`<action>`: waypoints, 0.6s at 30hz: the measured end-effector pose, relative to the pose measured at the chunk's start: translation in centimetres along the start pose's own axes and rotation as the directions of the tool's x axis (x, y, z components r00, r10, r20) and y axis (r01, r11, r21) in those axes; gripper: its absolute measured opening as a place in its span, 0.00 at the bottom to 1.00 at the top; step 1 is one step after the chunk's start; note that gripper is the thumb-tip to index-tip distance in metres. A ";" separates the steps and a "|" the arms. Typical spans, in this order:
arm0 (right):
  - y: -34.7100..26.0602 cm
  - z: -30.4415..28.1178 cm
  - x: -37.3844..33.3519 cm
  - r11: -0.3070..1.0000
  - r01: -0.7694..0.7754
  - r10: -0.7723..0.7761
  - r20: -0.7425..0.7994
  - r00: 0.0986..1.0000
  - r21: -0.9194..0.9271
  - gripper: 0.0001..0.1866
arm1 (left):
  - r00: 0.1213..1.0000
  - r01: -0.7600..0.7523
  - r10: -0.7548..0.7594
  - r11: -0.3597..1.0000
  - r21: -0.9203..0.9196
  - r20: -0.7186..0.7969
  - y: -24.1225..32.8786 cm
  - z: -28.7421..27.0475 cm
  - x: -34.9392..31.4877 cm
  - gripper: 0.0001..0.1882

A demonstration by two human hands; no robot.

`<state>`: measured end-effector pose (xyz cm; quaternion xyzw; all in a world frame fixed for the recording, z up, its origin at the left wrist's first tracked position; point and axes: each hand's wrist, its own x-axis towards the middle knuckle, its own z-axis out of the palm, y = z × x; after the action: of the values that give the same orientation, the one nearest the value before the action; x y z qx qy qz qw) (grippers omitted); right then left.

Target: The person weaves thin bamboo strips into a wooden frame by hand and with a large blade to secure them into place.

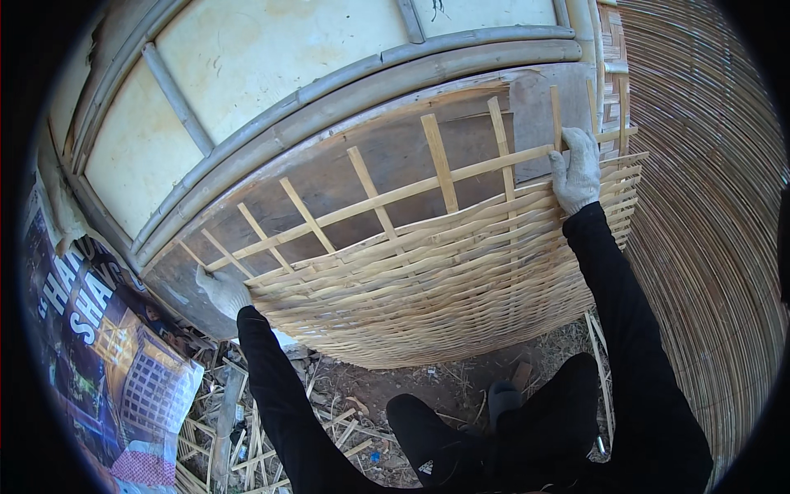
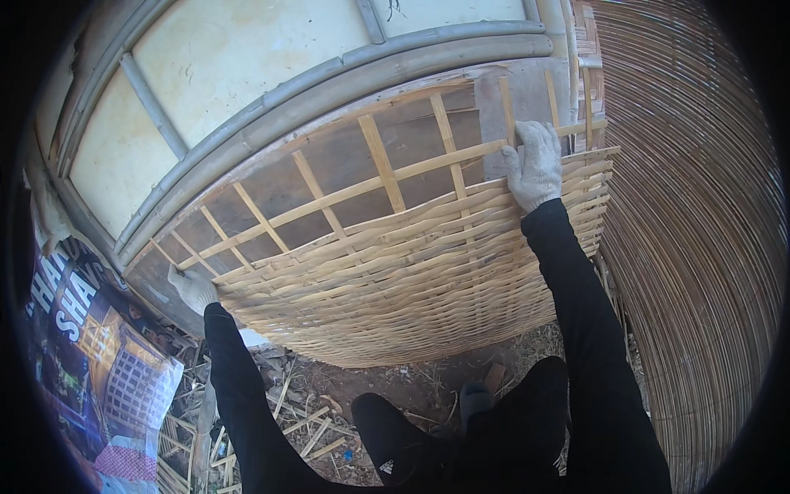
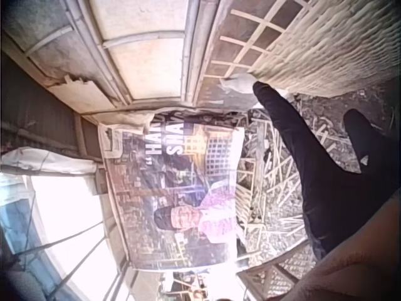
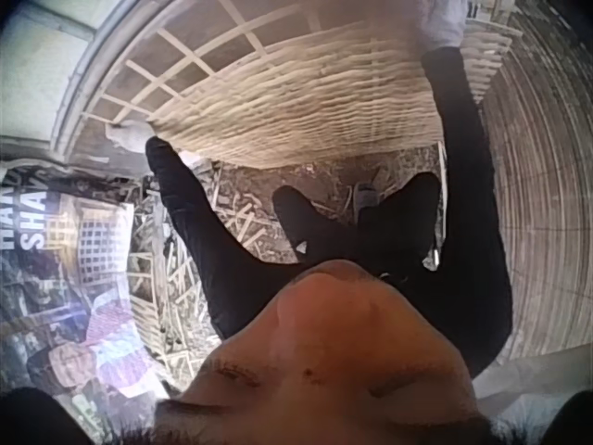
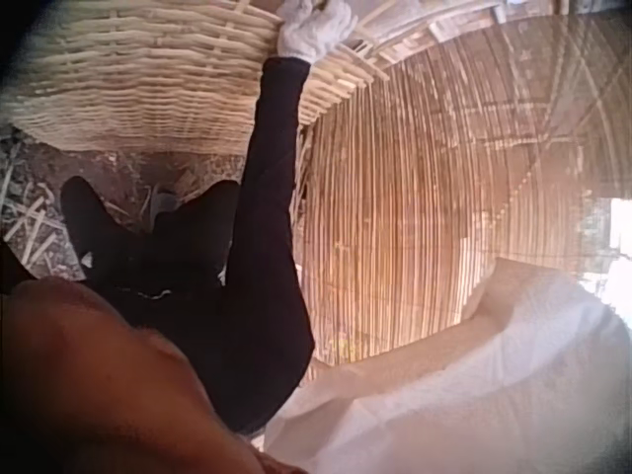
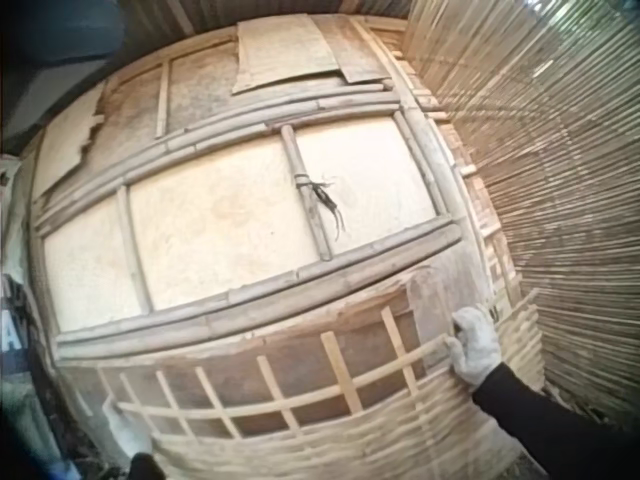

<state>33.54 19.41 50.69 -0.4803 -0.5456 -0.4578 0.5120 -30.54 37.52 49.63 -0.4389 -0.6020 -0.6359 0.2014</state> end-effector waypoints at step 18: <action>0.3 -0.1 0.4 0.982 -0.186 0.184 0.040 0.982 0.039 0.19 | 0.840 -0.529 0.542 0.829 -0.180 0.028 11.0 -5.4 -10.8 0.23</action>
<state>33.86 19.36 51.08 -0.5259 -0.5173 -0.3877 0.5526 -17.85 27.37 48.07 -0.6297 -0.4075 -0.5838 0.3110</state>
